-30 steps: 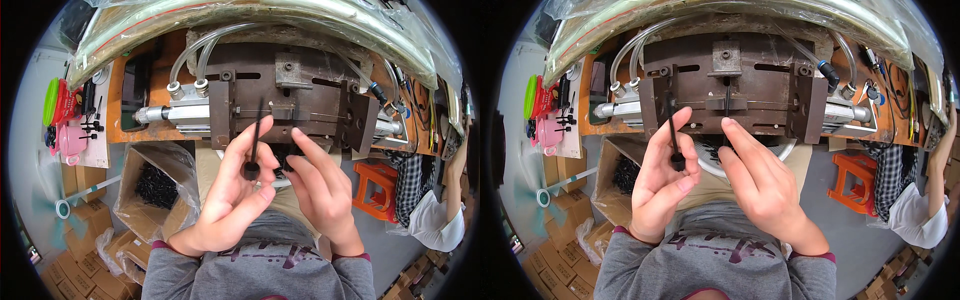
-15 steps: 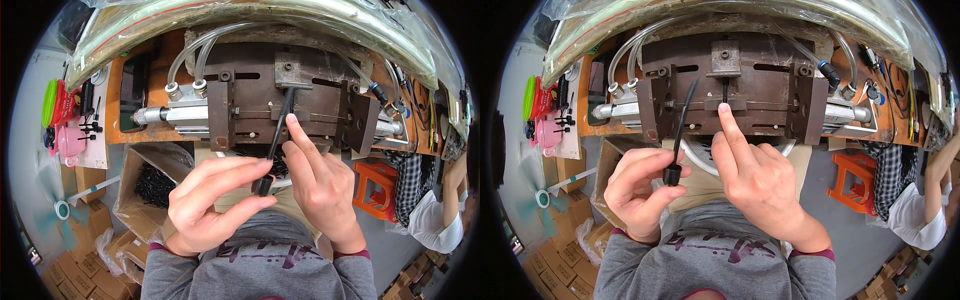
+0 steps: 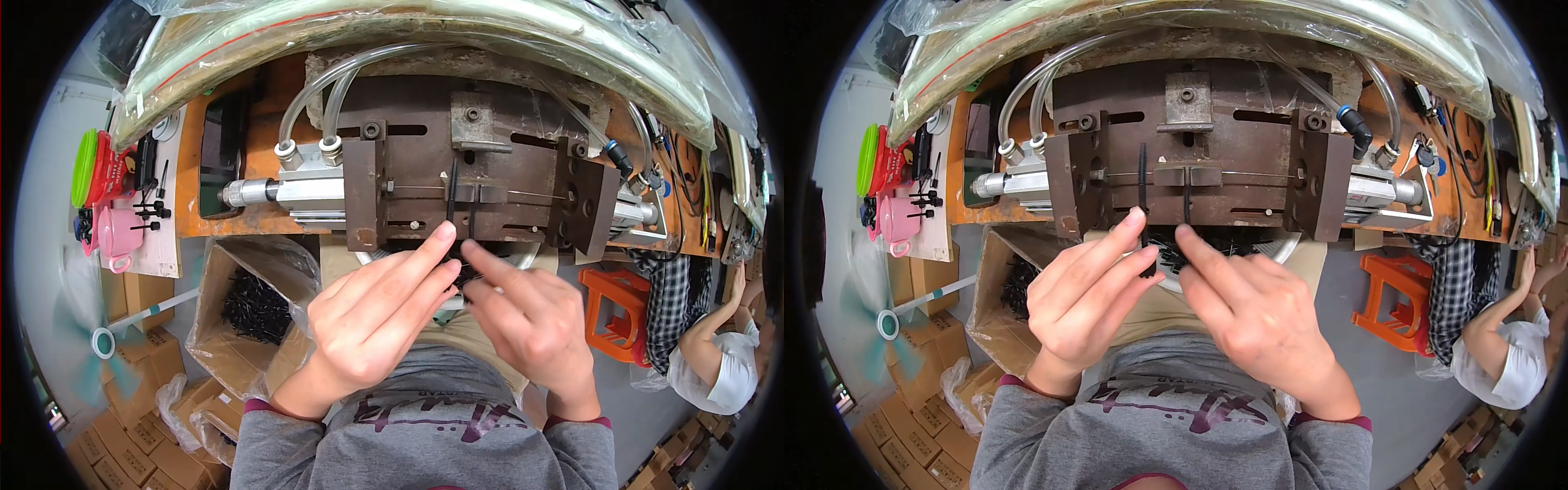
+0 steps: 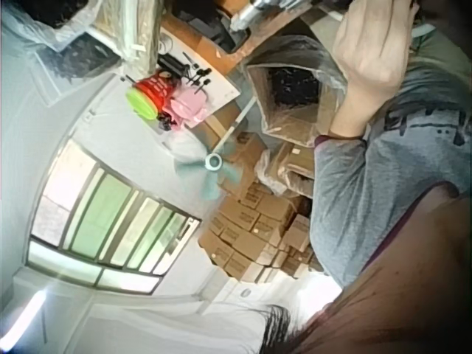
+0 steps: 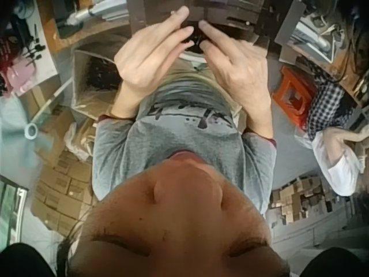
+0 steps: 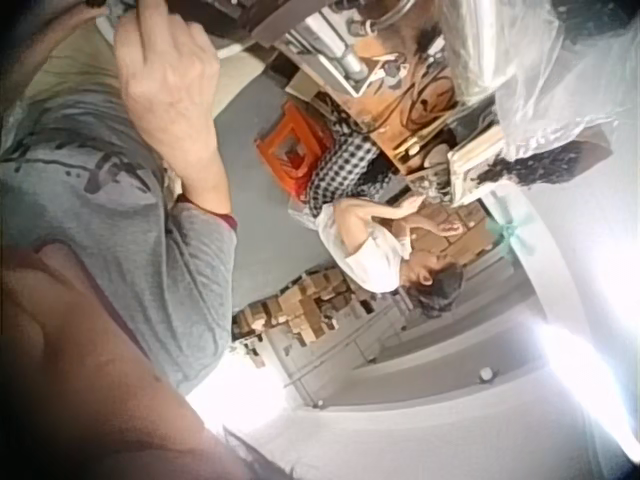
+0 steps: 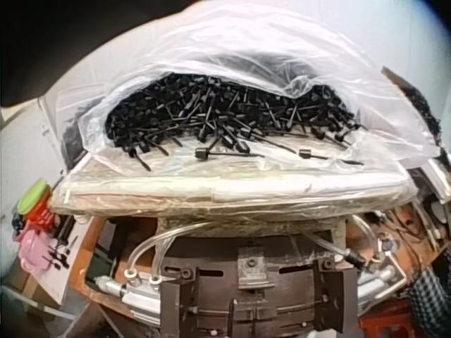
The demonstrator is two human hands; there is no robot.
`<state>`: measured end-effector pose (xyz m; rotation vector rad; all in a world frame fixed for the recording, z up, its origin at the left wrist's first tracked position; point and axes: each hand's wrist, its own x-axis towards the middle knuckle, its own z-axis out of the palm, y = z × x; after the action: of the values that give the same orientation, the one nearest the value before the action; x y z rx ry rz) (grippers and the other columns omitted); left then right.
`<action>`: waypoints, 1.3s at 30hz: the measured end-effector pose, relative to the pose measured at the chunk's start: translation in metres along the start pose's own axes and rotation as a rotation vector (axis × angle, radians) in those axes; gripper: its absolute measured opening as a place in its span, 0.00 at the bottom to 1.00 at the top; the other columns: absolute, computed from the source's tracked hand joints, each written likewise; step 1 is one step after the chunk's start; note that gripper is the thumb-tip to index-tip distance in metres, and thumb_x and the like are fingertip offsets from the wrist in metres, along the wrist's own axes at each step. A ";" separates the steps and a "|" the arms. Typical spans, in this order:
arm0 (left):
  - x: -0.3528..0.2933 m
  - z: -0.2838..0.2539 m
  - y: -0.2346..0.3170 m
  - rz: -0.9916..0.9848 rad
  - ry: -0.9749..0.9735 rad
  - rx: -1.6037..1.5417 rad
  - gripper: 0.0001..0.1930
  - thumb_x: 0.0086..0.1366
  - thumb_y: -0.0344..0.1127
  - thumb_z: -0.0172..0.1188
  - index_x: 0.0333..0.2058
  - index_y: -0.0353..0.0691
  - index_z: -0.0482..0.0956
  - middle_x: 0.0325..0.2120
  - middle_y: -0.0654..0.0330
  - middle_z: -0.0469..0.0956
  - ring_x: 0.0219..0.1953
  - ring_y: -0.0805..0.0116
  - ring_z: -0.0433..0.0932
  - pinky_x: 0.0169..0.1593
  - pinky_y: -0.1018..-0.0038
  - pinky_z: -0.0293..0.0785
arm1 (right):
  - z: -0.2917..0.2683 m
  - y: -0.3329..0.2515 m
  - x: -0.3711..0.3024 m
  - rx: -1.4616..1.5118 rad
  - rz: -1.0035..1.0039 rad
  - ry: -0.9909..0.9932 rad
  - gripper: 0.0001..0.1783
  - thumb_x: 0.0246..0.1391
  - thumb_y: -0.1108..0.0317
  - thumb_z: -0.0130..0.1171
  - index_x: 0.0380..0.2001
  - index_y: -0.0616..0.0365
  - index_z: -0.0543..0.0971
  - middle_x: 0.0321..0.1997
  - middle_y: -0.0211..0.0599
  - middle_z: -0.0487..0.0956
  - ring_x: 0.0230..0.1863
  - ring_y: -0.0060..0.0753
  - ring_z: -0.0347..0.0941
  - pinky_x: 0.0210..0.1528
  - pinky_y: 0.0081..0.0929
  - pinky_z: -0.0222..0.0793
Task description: Assembling small black plastic components using a manual press machine in a workshop.
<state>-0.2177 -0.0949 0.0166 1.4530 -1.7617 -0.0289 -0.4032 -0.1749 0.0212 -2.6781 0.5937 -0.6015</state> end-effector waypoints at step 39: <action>-0.043 0.014 -0.006 -0.158 -0.532 -0.451 0.13 0.48 0.36 0.74 0.35 0.41 0.87 0.48 0.58 0.83 0.26 0.70 0.83 0.32 0.78 0.80 | 0.119 0.021 -0.133 0.157 0.437 -0.051 0.04 0.51 0.71 0.63 0.27 0.58 0.78 0.25 0.37 0.76 0.37 0.41 0.73 0.43 0.37 0.66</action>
<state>-0.2218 -0.0685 -0.0204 1.3087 -1.8753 -0.9096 -0.4638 -0.1049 -0.1328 -2.3049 1.0317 -0.4328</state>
